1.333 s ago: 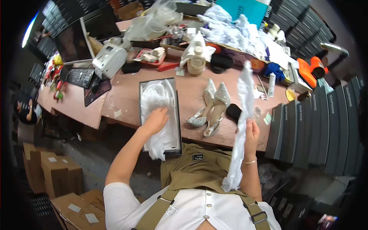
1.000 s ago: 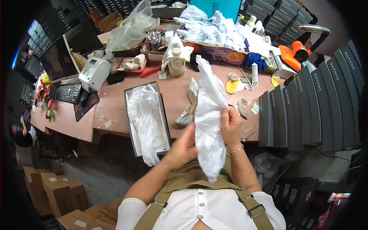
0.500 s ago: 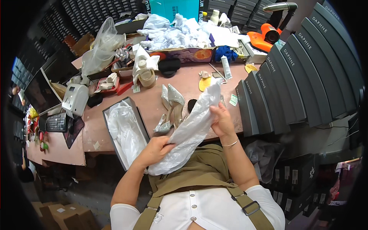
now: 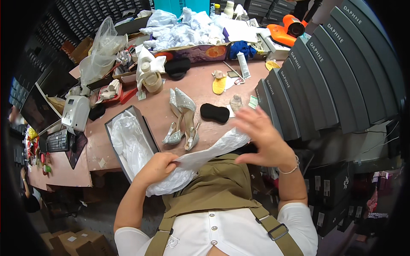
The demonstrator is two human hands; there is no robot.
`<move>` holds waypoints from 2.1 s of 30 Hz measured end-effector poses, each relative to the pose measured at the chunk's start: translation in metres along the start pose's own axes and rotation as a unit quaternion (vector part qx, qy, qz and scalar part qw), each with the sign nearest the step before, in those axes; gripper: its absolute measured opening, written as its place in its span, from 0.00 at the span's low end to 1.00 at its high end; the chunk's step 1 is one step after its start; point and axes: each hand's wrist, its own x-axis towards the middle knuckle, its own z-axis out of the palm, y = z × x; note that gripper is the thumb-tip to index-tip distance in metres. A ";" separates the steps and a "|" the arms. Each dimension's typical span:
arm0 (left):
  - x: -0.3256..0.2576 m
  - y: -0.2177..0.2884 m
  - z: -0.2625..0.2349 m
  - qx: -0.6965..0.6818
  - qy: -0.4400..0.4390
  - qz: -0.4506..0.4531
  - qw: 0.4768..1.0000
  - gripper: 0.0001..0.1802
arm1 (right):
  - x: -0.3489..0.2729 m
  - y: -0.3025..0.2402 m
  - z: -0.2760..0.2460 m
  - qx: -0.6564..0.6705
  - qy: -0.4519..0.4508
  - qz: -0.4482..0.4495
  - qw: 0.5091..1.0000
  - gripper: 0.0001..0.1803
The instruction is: The person is wrapping high-heeled shoes in protective paper and placing them into a shoe box.
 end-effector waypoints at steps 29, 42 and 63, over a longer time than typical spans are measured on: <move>0.004 -0.019 -0.069 0.067 -0.088 -0.035 0.993 0.12 | -0.005 0.020 0.103 0.105 -0.146 0.076 0.981 0.06; 0.044 0.012 0.099 -0.606 0.376 -0.042 0.700 0.36 | -0.025 0.009 0.098 0.141 -0.062 0.223 0.962 0.11; 0.064 -0.044 0.054 -0.626 0.502 -0.041 0.595 0.17 | -0.039 0.029 0.085 0.274 -0.075 0.289 0.914 0.10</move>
